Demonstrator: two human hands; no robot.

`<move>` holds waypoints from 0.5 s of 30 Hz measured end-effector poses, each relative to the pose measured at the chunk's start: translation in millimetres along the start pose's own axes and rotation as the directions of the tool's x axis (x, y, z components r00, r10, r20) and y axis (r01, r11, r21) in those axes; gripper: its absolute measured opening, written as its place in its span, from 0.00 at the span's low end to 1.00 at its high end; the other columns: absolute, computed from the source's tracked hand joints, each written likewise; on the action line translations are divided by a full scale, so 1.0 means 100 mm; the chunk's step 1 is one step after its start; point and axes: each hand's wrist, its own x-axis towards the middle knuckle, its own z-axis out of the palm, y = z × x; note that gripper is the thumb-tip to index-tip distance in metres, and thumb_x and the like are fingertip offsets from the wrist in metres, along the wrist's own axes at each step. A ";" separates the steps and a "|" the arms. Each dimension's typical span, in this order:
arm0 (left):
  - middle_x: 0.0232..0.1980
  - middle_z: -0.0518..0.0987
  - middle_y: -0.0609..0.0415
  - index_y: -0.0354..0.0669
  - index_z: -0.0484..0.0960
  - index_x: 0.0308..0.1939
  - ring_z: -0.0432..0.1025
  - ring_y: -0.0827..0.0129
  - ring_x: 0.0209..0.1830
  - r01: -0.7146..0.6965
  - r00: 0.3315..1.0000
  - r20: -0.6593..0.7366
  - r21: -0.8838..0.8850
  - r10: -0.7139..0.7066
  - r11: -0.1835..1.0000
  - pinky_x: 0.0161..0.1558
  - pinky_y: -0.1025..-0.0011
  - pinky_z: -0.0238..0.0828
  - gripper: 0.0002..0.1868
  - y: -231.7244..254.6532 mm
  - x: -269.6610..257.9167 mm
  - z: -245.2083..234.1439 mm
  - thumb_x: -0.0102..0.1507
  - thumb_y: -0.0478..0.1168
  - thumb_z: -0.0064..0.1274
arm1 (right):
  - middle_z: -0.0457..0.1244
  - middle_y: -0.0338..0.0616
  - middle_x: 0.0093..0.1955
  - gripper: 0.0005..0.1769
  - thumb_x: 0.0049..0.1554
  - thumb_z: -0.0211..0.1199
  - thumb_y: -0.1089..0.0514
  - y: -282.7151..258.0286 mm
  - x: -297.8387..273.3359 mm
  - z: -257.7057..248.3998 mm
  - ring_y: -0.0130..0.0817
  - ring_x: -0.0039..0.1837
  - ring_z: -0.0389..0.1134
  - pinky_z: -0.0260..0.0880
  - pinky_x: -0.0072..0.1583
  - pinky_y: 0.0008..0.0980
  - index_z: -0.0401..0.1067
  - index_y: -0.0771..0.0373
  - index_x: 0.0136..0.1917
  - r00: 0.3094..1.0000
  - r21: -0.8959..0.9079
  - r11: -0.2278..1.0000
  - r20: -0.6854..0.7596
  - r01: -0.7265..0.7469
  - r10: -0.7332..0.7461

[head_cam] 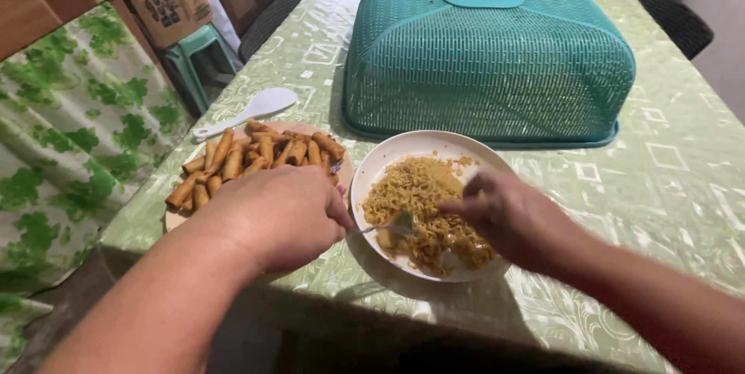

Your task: Drying a bowl and arranging noodles and spring rolls on a plate at a dining table.

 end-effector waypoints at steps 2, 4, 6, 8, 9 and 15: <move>0.53 0.86 0.59 0.71 0.91 0.49 0.79 0.61 0.54 0.000 1.000 0.015 0.008 0.000 1.000 0.60 0.63 0.72 0.16 0.03 -0.02 -0.03 0.60 0.46 0.55 | 0.69 0.45 0.51 0.17 0.55 0.64 0.58 -0.05 -0.22 -0.02 0.38 0.45 0.72 0.77 0.43 0.39 0.84 0.41 0.54 0.999 0.022 0.999 0.015 -0.031 0.030; 0.53 0.85 0.57 0.70 0.91 0.49 0.79 0.60 0.54 -0.003 0.999 0.032 0.019 0.003 1.000 0.60 0.63 0.72 0.16 0.00 0.00 -0.03 0.61 0.46 0.55 | 0.70 0.43 0.51 0.19 0.53 0.64 0.59 -0.06 -0.37 -0.05 0.38 0.45 0.72 0.76 0.43 0.41 0.84 0.41 0.55 0.998 0.044 0.997 0.029 -0.065 0.063; 0.52 0.86 0.62 0.70 0.91 0.48 0.79 0.63 0.54 -0.063 0.998 0.014 -0.002 0.063 0.998 0.59 0.63 0.73 0.16 -0.05 0.09 0.03 0.59 0.46 0.54 | 0.69 0.37 0.52 0.19 0.56 0.64 0.57 0.01 -0.46 -0.14 0.36 0.45 0.72 0.75 0.48 0.40 0.84 0.33 0.55 0.926 -0.181 0.923 0.107 -0.341 0.363; 0.53 0.86 0.61 0.70 0.91 0.49 0.79 0.62 0.54 -0.053 0.998 0.032 0.009 0.053 0.999 0.60 0.63 0.72 0.16 0.02 0.08 0.00 0.60 0.46 0.54 | 0.69 0.38 0.52 0.19 0.54 0.65 0.58 -0.05 -0.49 -0.13 0.37 0.45 0.72 0.75 0.47 0.40 0.84 0.35 0.54 0.936 -0.133 0.931 0.052 -0.340 0.349; 0.53 0.85 0.60 0.69 0.91 0.49 0.79 0.62 0.54 -0.029 0.998 0.050 0.016 0.028 0.999 0.60 0.63 0.71 0.15 0.04 0.08 -0.02 0.61 0.47 0.54 | 0.69 0.39 0.52 0.18 0.53 0.65 0.58 -0.09 -0.49 -0.13 0.38 0.45 0.72 0.76 0.46 0.40 0.84 0.38 0.54 0.946 -0.080 0.943 0.000 -0.322 0.323; 0.54 0.86 0.60 0.70 0.92 0.48 0.79 0.63 0.55 -0.090 0.995 0.041 0.031 0.088 0.995 0.61 0.62 0.71 0.16 -0.03 0.20 0.00 0.60 0.46 0.54 | 0.69 0.40 0.51 0.19 0.55 0.63 0.57 -0.53 -0.51 0.01 0.36 0.46 0.72 0.74 0.47 0.40 0.83 0.40 0.57 0.903 0.030 0.904 0.072 -0.426 0.423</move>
